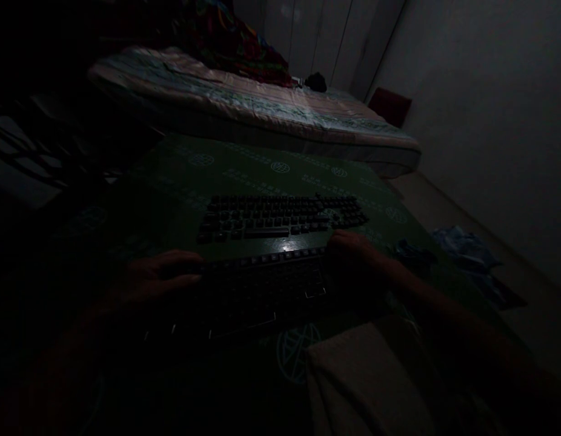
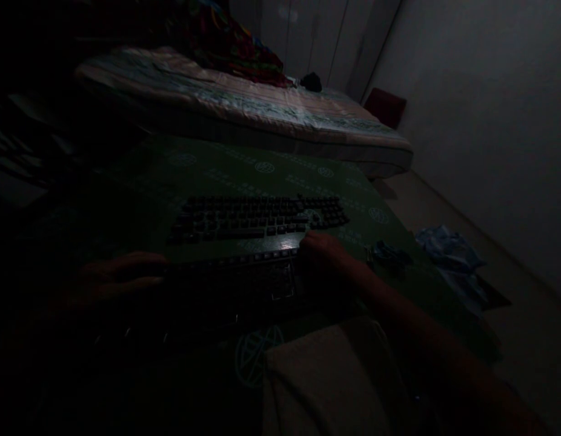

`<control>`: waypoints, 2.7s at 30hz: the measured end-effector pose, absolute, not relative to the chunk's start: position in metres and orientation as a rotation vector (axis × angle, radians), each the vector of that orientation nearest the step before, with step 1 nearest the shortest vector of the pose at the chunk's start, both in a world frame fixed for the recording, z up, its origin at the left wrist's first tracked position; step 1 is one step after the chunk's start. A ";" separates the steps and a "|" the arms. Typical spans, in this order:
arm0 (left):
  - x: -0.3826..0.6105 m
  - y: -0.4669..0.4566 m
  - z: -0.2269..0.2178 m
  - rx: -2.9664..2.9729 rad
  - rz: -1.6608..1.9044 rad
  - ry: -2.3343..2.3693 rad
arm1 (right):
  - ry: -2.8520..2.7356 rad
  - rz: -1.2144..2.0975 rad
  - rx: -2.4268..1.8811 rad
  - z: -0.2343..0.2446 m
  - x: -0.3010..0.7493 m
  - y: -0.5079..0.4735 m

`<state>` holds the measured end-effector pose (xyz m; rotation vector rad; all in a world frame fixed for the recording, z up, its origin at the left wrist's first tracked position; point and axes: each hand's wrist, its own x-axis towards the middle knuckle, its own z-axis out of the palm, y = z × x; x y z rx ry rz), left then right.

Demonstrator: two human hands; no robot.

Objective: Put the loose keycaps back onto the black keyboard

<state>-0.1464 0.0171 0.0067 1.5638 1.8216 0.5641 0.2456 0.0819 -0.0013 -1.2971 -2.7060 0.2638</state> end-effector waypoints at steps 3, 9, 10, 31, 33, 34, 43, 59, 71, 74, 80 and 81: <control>-0.145 0.017 0.008 1.555 0.570 1.828 | -2.721 0.284 -1.283 0.000 0.246 0.082; -0.147 0.018 0.004 1.533 0.553 1.850 | -2.738 0.403 -1.246 0.007 0.246 0.086; -0.148 0.019 0.003 1.541 0.547 1.844 | -2.744 0.419 -1.239 0.009 0.246 0.087; -0.154 0.019 -0.001 1.578 0.545 1.796 | -2.487 0.243 -1.286 -0.020 0.248 0.068; -0.153 0.019 -0.002 1.590 0.538 1.802 | -2.447 0.099 -1.245 -0.029 0.247 0.060; -0.153 0.019 -0.002 1.594 0.532 1.808 | -2.423 0.027 -1.217 -0.034 0.247 0.057; -0.147 0.017 0.004 1.581 0.578 1.785 | -2.424 -0.246 -1.029 -0.046 0.246 0.047; -0.150 0.018 0.003 1.561 0.532 1.830 | -2.265 -0.257 -1.154 -0.040 0.245 0.043; -0.149 0.019 0.003 1.556 0.565 1.851 | -2.335 -0.264 -1.151 -0.040 0.244 0.045; -0.150 0.020 0.002 1.577 0.540 1.869 | -2.334 -0.245 -1.187 -0.038 0.242 0.044; -0.151 0.022 0.004 1.623 0.509 1.874 | -2.325 -0.258 -1.175 -0.037 0.242 0.044; -0.151 0.022 0.004 1.629 0.498 1.876 | -2.336 -0.262 -1.177 -0.037 0.242 0.044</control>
